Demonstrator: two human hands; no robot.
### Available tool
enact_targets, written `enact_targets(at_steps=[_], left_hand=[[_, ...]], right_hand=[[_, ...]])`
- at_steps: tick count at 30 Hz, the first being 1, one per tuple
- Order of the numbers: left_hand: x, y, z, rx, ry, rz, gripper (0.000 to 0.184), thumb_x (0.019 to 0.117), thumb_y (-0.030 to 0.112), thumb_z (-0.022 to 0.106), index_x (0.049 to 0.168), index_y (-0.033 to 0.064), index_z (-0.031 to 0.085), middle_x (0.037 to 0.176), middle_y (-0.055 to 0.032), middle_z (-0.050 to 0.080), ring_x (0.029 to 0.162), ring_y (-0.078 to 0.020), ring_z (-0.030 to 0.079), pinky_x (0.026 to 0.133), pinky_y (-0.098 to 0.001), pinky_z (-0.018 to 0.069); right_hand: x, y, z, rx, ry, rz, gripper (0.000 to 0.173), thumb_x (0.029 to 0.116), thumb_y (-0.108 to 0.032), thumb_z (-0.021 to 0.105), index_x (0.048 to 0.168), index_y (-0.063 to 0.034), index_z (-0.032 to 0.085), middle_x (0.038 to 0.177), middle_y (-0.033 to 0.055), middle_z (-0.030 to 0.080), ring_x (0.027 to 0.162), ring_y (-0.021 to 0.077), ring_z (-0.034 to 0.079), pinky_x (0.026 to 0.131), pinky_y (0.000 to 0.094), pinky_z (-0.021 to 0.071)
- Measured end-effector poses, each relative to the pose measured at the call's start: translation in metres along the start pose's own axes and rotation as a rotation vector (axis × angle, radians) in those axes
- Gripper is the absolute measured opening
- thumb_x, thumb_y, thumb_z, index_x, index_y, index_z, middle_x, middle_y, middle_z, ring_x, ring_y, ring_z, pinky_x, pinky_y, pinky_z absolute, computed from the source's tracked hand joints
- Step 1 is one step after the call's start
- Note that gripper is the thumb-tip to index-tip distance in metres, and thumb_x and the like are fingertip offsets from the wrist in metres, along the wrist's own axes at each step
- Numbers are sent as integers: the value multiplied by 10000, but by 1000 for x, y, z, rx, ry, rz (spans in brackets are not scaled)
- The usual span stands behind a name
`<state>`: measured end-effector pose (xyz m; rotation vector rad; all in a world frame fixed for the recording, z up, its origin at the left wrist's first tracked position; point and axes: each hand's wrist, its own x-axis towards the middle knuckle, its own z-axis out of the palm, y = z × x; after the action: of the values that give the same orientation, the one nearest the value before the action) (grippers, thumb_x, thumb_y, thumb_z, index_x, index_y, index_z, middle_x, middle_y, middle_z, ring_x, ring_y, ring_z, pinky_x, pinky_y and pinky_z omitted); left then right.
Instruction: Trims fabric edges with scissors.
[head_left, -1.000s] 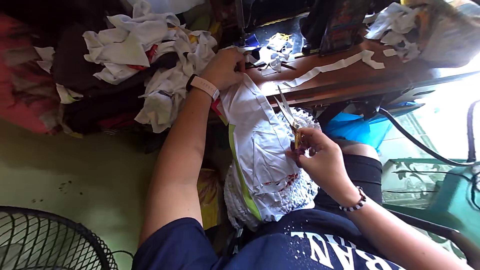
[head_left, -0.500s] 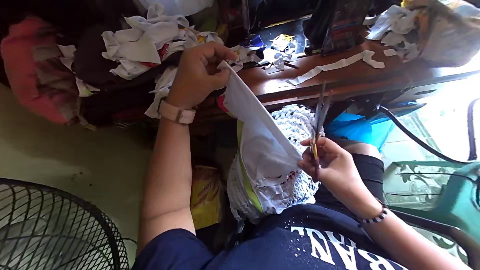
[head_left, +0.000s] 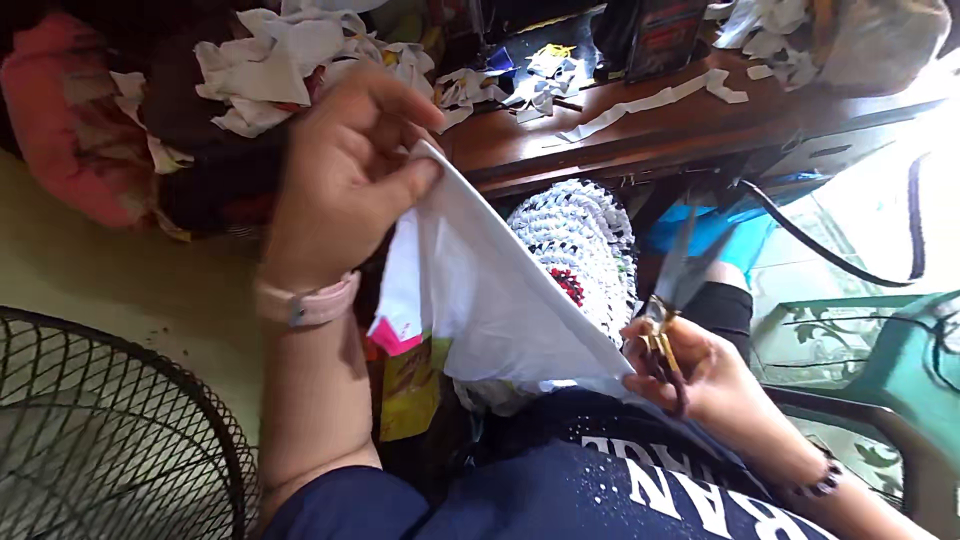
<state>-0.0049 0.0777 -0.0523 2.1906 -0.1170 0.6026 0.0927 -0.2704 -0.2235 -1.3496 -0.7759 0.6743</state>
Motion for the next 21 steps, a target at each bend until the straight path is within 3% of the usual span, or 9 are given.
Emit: enact_targets(at_steps=[5, 9, 13, 21], left_hand=[[17, -80, 56, 26, 8, -354, 277, 939, 5, 645, 1210, -19, 593, 990, -98, 695, 836, -107, 673, 779, -301, 585], [27, -111, 85, 43, 11, -502, 261, 974, 14, 608, 1233, -3, 579, 1010, -136, 693, 835, -164, 671, 774, -355, 571], [33, -120, 103, 1, 66, -469, 231, 979, 12, 600, 1208, -9, 587, 959, -120, 682, 756, -134, 647, 708, -309, 557], [35, -113, 122, 191, 97, -399, 306, 960, 1, 609, 1260, -6, 553, 983, -151, 691, 846, -216, 691, 786, -386, 586]], right_hand=[[16, 47, -5, -102, 87, 86, 469, 781, -118, 811, 1208, -48, 630, 872, -55, 700, 753, 23, 666, 689, 199, 580], [20, 59, -8, -117, 129, 105, 487, 775, -127, 811, 1218, -38, 629, 877, -41, 705, 749, 32, 670, 681, 202, 580], [18, 59, -10, -147, 151, 103, 486, 788, -139, 804, 1224, -30, 620, 884, -37, 698, 749, 25, 664, 680, 192, 576], [19, 61, -6, -211, 196, 131, 490, 780, -98, 784, 1238, -23, 625, 916, -4, 725, 753, 35, 679, 683, 203, 585]])
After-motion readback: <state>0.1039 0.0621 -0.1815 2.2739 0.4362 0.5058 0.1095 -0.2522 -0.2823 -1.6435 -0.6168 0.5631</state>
